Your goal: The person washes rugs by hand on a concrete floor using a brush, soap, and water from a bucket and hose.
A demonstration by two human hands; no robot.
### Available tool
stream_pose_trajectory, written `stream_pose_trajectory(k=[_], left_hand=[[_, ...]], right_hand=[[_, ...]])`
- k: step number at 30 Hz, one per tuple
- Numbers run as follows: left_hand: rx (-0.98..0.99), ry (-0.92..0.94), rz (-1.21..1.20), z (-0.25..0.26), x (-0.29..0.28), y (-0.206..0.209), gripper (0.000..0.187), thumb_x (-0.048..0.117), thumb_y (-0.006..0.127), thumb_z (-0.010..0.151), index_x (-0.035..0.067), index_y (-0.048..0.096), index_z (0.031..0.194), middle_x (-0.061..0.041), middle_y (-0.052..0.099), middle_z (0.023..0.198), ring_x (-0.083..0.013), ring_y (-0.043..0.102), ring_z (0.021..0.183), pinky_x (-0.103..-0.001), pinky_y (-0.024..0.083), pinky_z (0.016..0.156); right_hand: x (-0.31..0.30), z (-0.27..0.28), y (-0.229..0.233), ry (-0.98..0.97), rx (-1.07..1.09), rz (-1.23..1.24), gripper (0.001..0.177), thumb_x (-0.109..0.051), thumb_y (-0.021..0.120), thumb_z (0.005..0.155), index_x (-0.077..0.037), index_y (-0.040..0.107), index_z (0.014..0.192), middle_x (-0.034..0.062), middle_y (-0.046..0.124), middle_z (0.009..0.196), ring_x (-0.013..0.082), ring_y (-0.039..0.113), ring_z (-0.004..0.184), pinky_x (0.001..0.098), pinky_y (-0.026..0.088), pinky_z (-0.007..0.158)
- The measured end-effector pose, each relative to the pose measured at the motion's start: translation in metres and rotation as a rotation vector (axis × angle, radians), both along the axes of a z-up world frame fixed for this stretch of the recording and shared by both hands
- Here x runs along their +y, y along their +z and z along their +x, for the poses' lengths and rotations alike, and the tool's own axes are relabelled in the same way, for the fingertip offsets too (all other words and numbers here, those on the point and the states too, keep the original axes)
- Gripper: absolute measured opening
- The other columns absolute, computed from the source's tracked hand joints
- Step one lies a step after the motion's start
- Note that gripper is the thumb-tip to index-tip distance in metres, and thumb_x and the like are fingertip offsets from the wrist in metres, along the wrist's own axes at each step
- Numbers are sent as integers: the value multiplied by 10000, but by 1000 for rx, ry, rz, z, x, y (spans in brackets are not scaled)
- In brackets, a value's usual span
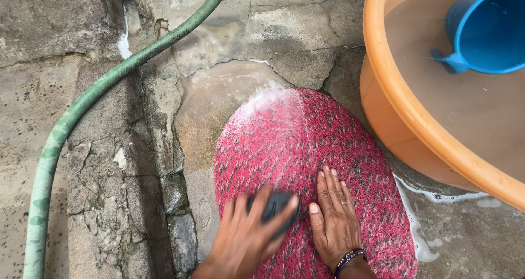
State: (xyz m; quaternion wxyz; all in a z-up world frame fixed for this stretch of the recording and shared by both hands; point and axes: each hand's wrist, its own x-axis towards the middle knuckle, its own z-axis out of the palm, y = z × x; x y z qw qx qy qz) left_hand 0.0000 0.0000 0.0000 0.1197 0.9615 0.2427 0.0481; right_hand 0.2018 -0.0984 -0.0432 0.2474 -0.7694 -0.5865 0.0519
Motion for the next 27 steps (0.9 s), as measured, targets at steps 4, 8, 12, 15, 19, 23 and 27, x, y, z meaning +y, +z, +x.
stream_pose_trajectory(k=[4,8,12,15,19,23,27], left_hand=[[65,-67,-99,-18,21,3,808,417,788,840,490,405,1548,-204,400,1556,-443,529,1124,-592,458,865],[44,214,143,28,128,1,593,516,630,939,469,423,1493,-199,478,1434,-413,524,1166,-568,450,888],[-12,520,136,74,176,11,655,498,642,884,426,423,1497,-136,492,1433,-403,505,1184,-586,430,928],[-161,458,320,67,129,1,663,450,669,876,369,457,1499,-147,515,1380,-434,509,1186,-593,434,957],[-104,14,28,25,6,-1,794,446,785,805,359,435,1512,-232,470,1407,-428,502,1087,-594,438,857],[-136,-172,-11,27,10,5,741,446,756,859,349,430,1518,-236,456,1466,-430,507,1161,-588,443,874],[-116,-7,109,86,95,2,741,451,725,846,396,426,1522,-189,472,1420,-412,519,1165,-630,439,882]], right_hand=[[4,1,-3,10,-35,-4,639,-356,267,1049,10,289,1572,196,301,1645,314,241,1540,453,154,1250],[1,1,-6,-21,-54,-35,630,-364,271,1049,-11,289,1570,187,301,1648,303,242,1541,448,155,1254],[4,2,-4,-15,-49,-27,645,-357,275,1041,7,267,1574,199,290,1650,318,235,1535,450,153,1244],[4,4,0,-19,31,11,646,-348,285,1048,24,269,1576,206,295,1657,357,232,1554,466,164,1249],[0,2,1,6,73,84,698,-394,325,1029,39,275,1575,247,291,1645,393,244,1545,488,179,1244],[-1,0,3,33,86,151,747,-441,349,1028,64,260,1570,280,279,1643,405,246,1544,489,187,1239],[-1,2,0,-7,109,128,746,-444,347,1015,45,274,1574,261,291,1652,399,235,1558,487,182,1249]])
